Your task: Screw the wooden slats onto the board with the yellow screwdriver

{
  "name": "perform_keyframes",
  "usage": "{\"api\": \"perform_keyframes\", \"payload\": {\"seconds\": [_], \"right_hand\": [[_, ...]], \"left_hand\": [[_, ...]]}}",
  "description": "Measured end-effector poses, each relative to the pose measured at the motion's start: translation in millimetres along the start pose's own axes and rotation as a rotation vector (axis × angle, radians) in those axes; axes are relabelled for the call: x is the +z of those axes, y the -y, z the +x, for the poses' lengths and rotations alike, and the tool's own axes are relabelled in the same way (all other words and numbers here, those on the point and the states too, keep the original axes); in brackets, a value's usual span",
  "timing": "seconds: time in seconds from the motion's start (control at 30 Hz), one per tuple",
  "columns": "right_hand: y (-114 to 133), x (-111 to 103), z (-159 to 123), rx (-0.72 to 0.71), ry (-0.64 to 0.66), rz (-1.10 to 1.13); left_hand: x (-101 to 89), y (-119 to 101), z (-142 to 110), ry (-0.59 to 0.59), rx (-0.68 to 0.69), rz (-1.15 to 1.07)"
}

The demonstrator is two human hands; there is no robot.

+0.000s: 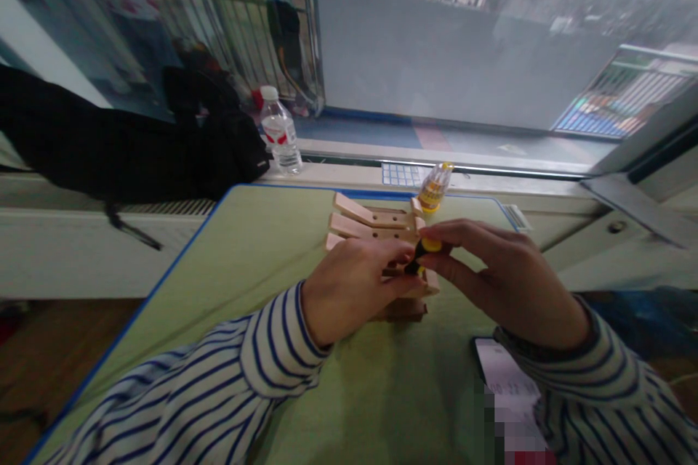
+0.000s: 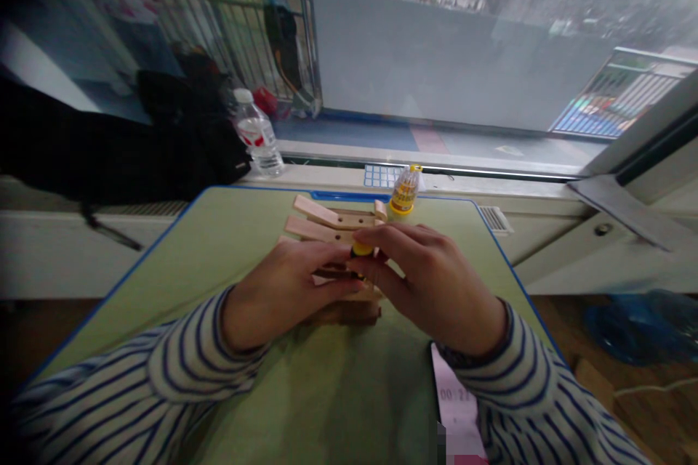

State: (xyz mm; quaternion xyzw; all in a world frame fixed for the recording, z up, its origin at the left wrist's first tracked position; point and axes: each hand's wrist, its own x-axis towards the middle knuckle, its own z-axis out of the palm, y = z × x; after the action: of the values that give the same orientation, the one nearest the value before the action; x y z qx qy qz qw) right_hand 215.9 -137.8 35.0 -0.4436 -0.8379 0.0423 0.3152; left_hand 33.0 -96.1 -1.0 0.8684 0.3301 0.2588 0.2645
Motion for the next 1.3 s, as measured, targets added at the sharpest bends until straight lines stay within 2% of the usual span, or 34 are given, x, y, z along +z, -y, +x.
{"api": "perform_keyframes", "payload": {"seconds": [0.17, 0.37, 0.97, 1.3], "right_hand": [[0, -1, -1, 0.019, 0.030, 0.038], [1, -4, -1, -0.025, 0.102, 0.134], [-10, -2, 2, -0.083, 0.059, 0.225], [-10, -3, 1, -0.097, 0.063, 0.214]], "left_hand": [[-0.2, 1, 0, -0.007, 0.000, 0.060], [0.1, 1, -1, -0.013, -0.014, 0.082], [5.7, 1, 0, -0.038, -0.038, 0.037], [5.5, -1, 1, -0.050, -0.059, 0.095]]}}
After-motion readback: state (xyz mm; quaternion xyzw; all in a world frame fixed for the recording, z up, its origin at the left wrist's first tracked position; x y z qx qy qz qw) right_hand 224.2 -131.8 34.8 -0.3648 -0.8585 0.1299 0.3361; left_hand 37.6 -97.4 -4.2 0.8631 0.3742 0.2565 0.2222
